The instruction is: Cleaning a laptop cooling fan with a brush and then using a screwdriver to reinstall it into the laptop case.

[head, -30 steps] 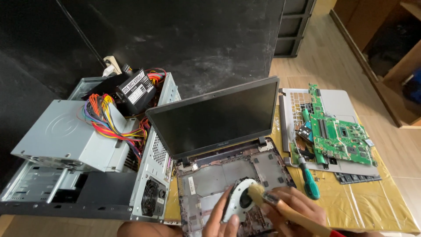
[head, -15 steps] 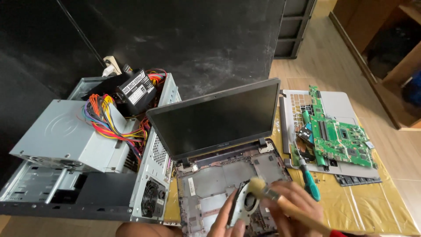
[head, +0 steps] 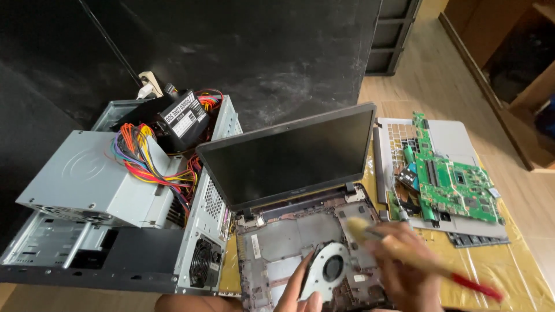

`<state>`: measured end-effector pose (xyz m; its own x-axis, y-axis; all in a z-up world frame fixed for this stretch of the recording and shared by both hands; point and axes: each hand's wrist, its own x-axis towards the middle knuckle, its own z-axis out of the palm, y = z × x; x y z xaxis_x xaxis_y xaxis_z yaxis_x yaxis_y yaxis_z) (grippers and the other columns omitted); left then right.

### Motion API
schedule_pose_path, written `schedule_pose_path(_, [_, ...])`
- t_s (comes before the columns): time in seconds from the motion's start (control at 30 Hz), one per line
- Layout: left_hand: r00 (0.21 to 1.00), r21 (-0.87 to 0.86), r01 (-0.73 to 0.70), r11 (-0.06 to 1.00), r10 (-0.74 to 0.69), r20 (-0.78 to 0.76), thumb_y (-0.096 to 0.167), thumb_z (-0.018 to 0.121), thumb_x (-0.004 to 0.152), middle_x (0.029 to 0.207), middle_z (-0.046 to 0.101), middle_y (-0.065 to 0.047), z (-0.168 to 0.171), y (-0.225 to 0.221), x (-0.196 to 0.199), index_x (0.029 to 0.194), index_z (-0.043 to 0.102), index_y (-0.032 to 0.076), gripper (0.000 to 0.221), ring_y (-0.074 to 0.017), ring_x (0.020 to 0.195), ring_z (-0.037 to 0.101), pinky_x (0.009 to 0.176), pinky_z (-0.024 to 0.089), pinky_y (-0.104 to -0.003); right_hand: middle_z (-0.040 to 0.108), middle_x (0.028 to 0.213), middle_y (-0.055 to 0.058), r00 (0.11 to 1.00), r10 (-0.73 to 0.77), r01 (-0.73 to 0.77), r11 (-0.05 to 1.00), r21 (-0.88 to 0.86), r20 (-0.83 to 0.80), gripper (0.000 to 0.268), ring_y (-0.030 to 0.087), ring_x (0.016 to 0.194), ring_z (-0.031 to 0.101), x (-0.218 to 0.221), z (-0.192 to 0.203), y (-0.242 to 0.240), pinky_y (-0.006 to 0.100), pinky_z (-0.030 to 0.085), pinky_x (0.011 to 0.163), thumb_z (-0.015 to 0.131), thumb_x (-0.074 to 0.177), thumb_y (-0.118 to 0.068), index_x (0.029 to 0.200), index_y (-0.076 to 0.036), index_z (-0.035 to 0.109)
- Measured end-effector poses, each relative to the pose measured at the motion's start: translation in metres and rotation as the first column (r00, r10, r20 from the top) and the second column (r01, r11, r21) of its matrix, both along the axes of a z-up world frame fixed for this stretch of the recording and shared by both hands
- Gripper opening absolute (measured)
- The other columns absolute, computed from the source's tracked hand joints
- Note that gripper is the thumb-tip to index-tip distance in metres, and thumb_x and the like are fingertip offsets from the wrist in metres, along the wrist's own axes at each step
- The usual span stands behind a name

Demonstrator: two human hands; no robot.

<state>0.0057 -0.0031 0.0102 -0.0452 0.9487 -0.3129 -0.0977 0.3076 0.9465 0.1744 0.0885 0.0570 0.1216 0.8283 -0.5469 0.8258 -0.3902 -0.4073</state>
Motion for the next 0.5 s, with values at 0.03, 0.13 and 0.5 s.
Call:
schedule_pose_path(0.03, [0.994,-0.155,-0.083,0.984,0.072,-0.078,0.05,0.063,0.085,0.146,0.073,0.015,0.0,0.001,0.002,0.149,0.058,0.04,0.065,-0.0076,0.123,0.072,0.101,0.058,-0.026,0.08,0.083,0.008,0.845,-0.086,0.261,0.928,0.267,-0.527,0.031,0.018,0.063,0.071,0.011,-0.031,-0.011,0.026,0.056,0.053,0.062,0.075,-0.016,0.1,-0.007,0.079])
schedule_pose_path(0.13, [0.953,-0.029,-0.286,0.958,0.287,0.1,0.043,0.068,0.082,0.138,0.08,0.002,-0.025,0.006,0.011,0.145,0.063,0.027,0.066,-0.0156,0.113,0.082,0.093,0.062,-0.026,0.073,0.09,0.021,0.191,0.132,0.492,0.844,0.212,-0.973,0.037,0.028,0.066,0.068,0.009,-0.058,-0.027,0.033,0.052,0.054,0.075,0.084,-0.016,0.11,0.01,0.07])
schedule_pose_path(0.5, [0.758,0.275,-0.253,0.928,0.013,0.653,0.026,0.087,0.087,0.143,0.066,-0.031,-0.066,0.021,0.009,0.106,0.057,0.002,0.043,-0.0377,0.129,0.065,0.105,0.051,-0.051,0.084,0.083,0.033,0.309,-0.283,0.507,0.857,-0.095,-0.908,0.036,0.037,0.076,0.072,0.015,-0.055,-0.026,0.043,0.049,0.069,0.078,0.078,0.001,0.108,0.021,0.083])
